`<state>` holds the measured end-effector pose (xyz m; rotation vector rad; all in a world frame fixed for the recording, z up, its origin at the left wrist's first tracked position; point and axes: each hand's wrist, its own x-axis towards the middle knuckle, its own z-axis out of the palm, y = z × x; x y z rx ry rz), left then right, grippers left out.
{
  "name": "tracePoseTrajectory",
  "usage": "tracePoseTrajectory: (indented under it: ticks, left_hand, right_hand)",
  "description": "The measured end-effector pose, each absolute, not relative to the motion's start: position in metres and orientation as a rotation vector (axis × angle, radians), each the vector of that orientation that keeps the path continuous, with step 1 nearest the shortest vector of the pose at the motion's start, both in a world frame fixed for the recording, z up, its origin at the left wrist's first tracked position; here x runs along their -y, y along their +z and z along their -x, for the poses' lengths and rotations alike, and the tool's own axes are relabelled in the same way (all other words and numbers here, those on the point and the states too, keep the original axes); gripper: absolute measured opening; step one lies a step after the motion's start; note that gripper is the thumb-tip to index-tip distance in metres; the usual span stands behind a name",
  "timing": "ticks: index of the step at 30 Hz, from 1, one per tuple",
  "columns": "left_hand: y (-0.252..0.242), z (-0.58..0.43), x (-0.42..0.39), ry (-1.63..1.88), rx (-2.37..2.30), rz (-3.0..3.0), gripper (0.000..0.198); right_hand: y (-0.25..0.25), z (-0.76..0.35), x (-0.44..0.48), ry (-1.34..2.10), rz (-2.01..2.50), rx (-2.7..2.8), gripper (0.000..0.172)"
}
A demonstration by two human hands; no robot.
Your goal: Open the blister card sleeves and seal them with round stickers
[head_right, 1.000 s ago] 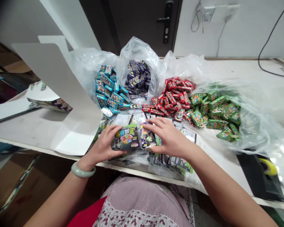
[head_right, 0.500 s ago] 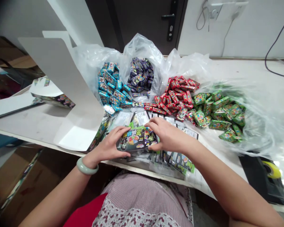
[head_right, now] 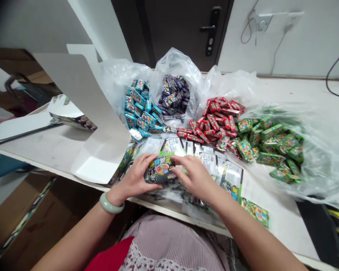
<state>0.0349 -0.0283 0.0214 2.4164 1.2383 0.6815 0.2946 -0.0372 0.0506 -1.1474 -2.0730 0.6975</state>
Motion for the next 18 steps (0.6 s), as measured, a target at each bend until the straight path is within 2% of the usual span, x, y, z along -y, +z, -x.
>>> tracePoseTrajectory:
  ticks: [4, 8, 12, 16, 18]
  left_hand:
    - [0.027, -0.018, 0.032, 0.775, -1.320, -2.269, 0.095]
    - [0.032, -0.003, 0.041, 0.904, -1.371, -2.134, 0.096]
    - [0.031, 0.006, 0.045, 0.947, -1.398, -2.073, 0.099]
    - [0.026, 0.018, 0.044, 0.921, -1.425, -2.065, 0.097]
    - [0.024, 0.024, 0.043, 0.941, -1.432, -2.051, 0.095]
  right_hand:
    - [0.045, -0.284, -0.016, 0.771, 1.212, 1.684, 0.025]
    - [0.031, -0.225, -0.104, 0.880, 1.273, 1.837, 0.024]
    - [0.018, -0.155, -0.175, 0.877, 1.396, 1.758, 0.034]
    - [0.010, -0.133, -0.198, 0.994, 1.453, 1.658, 0.024]
    - [0.009, -0.145, -0.190, 1.107, 1.418, 1.627, 0.024]
